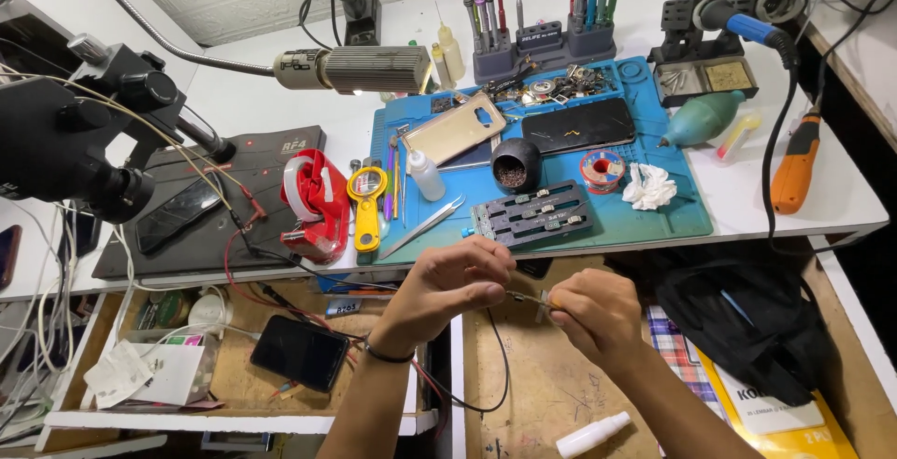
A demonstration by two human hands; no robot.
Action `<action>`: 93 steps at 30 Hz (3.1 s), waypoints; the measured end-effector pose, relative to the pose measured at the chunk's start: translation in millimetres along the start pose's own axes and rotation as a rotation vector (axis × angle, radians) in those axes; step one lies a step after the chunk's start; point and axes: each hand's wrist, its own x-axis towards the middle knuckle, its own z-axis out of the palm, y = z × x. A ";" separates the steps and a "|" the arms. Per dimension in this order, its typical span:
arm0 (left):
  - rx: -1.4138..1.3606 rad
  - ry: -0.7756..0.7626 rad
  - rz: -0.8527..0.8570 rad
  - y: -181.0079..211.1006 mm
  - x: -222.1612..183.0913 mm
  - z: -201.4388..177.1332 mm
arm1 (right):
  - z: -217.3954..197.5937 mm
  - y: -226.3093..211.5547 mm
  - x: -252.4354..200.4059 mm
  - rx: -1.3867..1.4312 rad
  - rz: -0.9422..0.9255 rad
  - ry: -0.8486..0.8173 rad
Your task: Inspecting and repairing a mobile phone circuit board using a magnifying glass and soldering iron at a repair station.
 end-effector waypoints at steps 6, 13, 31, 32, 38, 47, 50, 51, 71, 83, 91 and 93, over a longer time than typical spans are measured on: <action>-0.064 -0.041 0.016 3.0 -0.6 -0.1 | -10.5 -7.7 13.2 -0.083 -0.123 -0.029; -0.028 -0.058 0.010 3.8 0.7 -0.4 | -11.5 -3.9 15.1 -0.128 -0.183 -0.025; 0.052 -0.070 0.078 9.5 -1.1 0.1 | -14.0 -8.7 21.6 -0.107 -0.291 0.031; 0.035 -0.120 0.080 12.2 -2.0 -0.7 | -14.7 -12.3 22.6 -0.159 -0.264 0.019; 0.045 -0.167 0.079 20.0 -3.0 -1.2 | -19.1 -20.7 27.6 -0.249 -0.236 -0.011; 0.062 -0.187 0.081 28.1 -2.2 0.7 | -22.3 -25.6 29.4 -0.282 -0.202 -0.020; 0.111 -0.174 0.084 29.8 -2.0 3.0 | -20.1 -21.2 26.5 -0.258 -0.217 -0.003; 0.140 -0.164 0.086 29.8 -1.9 3.9 | -19.3 -19.6 25.4 -0.229 -0.231 0.013; -0.183 0.362 -0.482 -38.7 -17.6 7.1 | 25.3 13.3 -23.5 0.906 0.915 0.095; -0.252 0.376 -0.460 -51.5 -20.0 8.3 | 25.4 15.1 -24.5 1.053 1.025 0.140; -0.287 0.393 -0.431 -54.2 -21.3 12.2 | 24.5 15.6 -24.1 1.111 1.041 0.120; -0.294 0.403 -0.419 -48.5 -20.4 16.3 | 24.5 15.6 -23.7 1.131 1.061 0.092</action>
